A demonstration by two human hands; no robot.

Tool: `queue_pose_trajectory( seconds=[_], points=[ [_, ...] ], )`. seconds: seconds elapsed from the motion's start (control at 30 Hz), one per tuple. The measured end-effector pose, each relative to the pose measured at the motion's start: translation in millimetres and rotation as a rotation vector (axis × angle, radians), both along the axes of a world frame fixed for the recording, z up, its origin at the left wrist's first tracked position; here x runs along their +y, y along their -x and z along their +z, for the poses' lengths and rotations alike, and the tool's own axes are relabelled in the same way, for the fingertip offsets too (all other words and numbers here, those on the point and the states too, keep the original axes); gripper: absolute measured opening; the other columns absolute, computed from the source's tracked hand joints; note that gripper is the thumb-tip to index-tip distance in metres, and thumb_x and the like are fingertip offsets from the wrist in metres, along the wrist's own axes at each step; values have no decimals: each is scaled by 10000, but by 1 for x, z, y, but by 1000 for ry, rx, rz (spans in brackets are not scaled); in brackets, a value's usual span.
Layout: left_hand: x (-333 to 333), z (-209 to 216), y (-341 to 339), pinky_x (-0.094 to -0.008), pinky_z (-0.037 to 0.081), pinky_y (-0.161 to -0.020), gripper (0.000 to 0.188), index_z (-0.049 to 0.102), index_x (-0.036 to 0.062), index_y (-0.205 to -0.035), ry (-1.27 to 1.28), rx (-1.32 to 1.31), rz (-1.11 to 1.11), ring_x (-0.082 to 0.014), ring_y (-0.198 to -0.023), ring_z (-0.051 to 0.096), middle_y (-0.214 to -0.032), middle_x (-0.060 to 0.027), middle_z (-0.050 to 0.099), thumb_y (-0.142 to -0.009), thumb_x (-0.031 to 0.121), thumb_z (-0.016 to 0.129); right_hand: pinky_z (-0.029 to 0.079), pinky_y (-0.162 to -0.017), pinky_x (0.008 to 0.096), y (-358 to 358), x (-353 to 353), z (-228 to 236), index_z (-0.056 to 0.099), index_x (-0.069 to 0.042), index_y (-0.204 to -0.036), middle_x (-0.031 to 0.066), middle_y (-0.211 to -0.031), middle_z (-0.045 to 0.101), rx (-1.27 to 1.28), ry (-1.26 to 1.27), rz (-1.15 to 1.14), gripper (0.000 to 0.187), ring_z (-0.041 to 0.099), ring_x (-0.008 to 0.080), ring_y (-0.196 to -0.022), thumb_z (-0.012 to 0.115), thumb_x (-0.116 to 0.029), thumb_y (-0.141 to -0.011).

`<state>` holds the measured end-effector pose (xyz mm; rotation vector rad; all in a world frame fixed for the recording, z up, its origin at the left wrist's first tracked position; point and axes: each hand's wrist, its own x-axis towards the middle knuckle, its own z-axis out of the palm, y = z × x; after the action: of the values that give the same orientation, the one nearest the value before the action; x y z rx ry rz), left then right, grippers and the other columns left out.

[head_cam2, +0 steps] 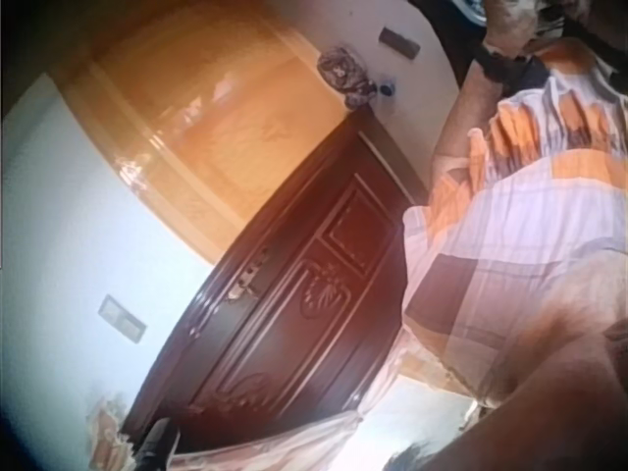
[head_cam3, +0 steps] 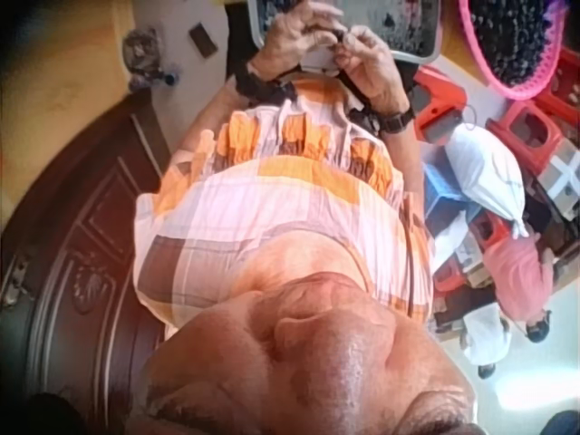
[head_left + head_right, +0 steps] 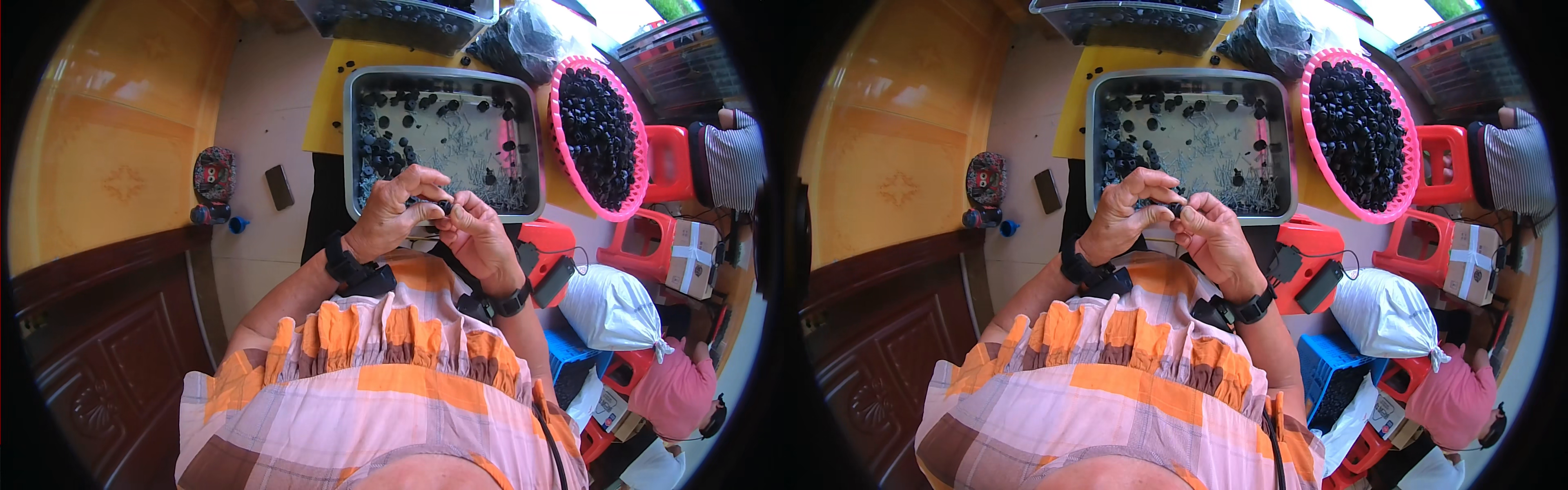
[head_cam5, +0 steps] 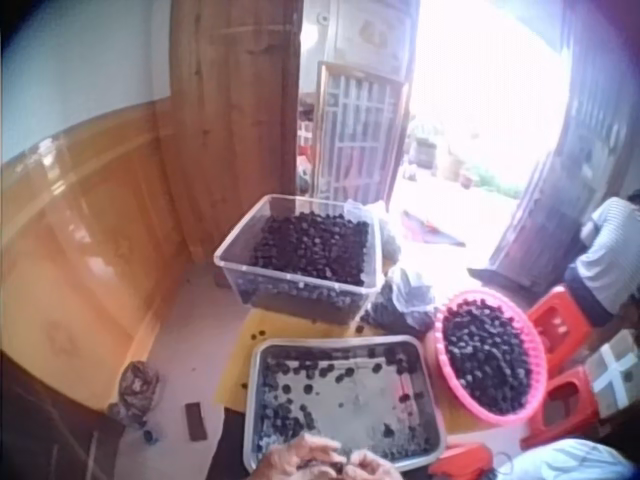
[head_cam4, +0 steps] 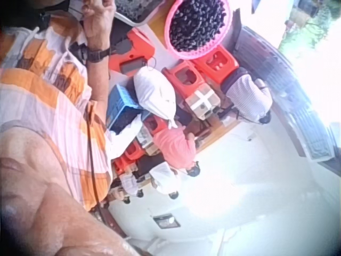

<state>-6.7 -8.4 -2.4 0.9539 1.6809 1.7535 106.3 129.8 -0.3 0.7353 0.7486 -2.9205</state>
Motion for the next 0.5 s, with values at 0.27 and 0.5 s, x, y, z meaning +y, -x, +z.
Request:
queue_pose_trajectory(
  seconds=[0.27,0.5],
  points=[
    [0,-2,0,-228,476,-805,299,543,44,-1062,-15,-94,-36,-106,-912,616,-947,-58,662,-792,-21,652,440,-607,232,3,-1,-4,526,-70,-866,33,-793,578,35,24,-1,89,568,132,-711,615,-65,-858],
    [9,-5,-3,-240,479,-816,357,504,34,-1127,45,-158,8,-123,-933,603,-971,-61,649,-801,-55,616,441,-597,222,7,1,1,527,-83,-874,13,-787,580,5,-96,-69,104,566,108,-691,625,-63,-849]
  ],
)
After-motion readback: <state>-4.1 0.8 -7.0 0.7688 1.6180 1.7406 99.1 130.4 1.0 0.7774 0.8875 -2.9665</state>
